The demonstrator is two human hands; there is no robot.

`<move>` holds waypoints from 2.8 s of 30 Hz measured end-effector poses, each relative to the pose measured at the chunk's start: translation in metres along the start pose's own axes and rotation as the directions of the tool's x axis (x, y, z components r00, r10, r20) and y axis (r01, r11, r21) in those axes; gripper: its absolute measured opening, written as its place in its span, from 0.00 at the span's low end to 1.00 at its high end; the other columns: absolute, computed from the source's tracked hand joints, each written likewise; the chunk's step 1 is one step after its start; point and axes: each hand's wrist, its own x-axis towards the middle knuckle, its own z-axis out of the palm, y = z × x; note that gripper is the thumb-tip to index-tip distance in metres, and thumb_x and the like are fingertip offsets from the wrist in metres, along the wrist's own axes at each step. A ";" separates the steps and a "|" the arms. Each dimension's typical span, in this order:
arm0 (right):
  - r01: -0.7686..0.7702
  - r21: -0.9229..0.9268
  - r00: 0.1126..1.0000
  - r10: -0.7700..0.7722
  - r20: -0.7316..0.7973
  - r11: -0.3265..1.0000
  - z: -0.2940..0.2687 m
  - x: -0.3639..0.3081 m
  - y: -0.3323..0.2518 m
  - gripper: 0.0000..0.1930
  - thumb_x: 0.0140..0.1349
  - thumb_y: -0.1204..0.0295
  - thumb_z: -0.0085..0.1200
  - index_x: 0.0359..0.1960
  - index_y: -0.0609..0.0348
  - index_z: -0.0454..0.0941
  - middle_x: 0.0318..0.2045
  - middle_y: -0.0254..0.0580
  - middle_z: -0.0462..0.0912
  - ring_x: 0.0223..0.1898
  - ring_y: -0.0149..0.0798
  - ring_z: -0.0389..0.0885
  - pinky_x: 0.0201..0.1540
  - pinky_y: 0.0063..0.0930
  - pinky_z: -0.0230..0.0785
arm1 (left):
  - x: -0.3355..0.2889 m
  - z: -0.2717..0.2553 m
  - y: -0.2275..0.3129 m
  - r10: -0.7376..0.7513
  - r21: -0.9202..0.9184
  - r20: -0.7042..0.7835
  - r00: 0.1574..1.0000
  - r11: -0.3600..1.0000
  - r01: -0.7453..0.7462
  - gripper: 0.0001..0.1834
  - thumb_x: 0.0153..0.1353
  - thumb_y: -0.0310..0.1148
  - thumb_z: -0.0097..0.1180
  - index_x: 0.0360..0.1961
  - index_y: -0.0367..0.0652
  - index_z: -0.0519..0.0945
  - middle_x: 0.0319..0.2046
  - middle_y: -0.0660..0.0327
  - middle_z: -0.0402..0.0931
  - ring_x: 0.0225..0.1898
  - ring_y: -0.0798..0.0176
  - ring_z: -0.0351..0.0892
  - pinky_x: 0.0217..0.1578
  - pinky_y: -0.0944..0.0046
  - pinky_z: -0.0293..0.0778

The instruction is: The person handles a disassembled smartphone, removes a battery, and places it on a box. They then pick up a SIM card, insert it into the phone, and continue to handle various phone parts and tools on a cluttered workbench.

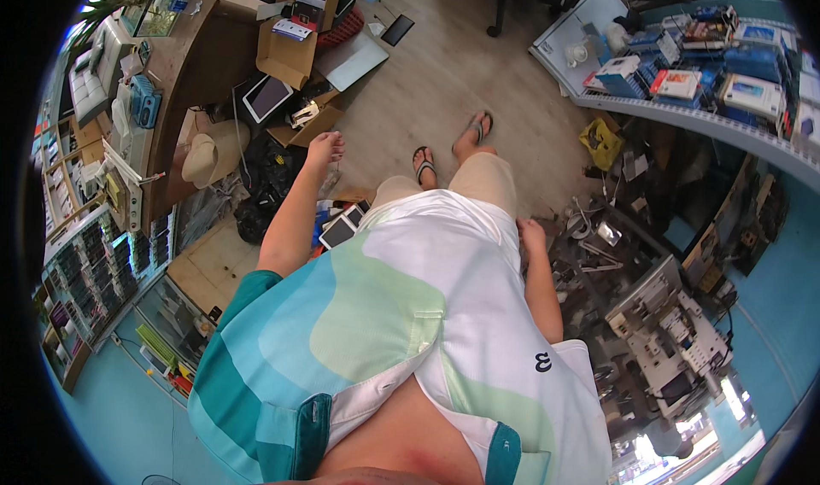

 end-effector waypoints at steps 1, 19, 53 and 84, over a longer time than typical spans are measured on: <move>-0.035 0.107 0.999 0.034 0.016 0.994 -0.001 0.016 -0.027 0.14 0.71 0.59 0.60 0.43 0.58 0.85 0.32 0.34 0.84 0.32 0.33 0.81 0.35 0.34 0.74 | 0.012 0.000 0.004 -0.014 0.001 0.009 1.000 1.000 0.014 0.12 0.71 0.41 0.58 0.46 0.45 0.82 0.35 0.65 0.81 0.30 0.69 0.79 0.31 0.64 0.76; 0.354 0.877 -0.460 -0.755 0.467 0.326 -0.009 -0.154 -0.789 0.22 0.66 0.70 0.62 0.61 0.62 0.77 0.24 0.37 0.79 0.19 0.27 0.69 0.23 0.23 0.62 | 0.055 0.100 0.068 -0.195 -0.271 -0.192 0.962 0.953 0.140 0.11 0.70 0.40 0.60 0.35 0.44 0.82 0.27 0.63 0.78 0.24 0.67 0.73 0.25 0.63 0.68; 0.955 -0.014 0.213 -0.655 0.726 0.295 0.437 0.112 -1.327 0.19 0.60 0.67 0.71 0.49 0.63 0.82 0.36 0.40 0.84 0.34 0.32 0.82 0.38 0.27 0.74 | 0.362 0.095 0.710 0.054 -0.468 -0.140 0.989 0.877 -0.113 0.14 0.71 0.40 0.59 0.49 0.42 0.83 0.39 0.65 0.83 0.36 0.70 0.80 0.37 0.68 0.75; 0.778 0.197 -0.381 -0.199 0.903 -0.596 0.738 0.232 -1.381 0.24 0.56 0.70 0.71 0.54 0.59 0.79 0.61 0.51 0.75 0.63 0.58 0.72 0.66 0.49 0.66 | 0.480 -0.069 0.883 -0.050 -0.002 -0.934 0.355 0.991 0.134 0.55 0.53 0.36 0.75 0.77 0.36 0.54 0.53 0.37 0.68 0.54 0.33 0.73 0.58 0.44 0.71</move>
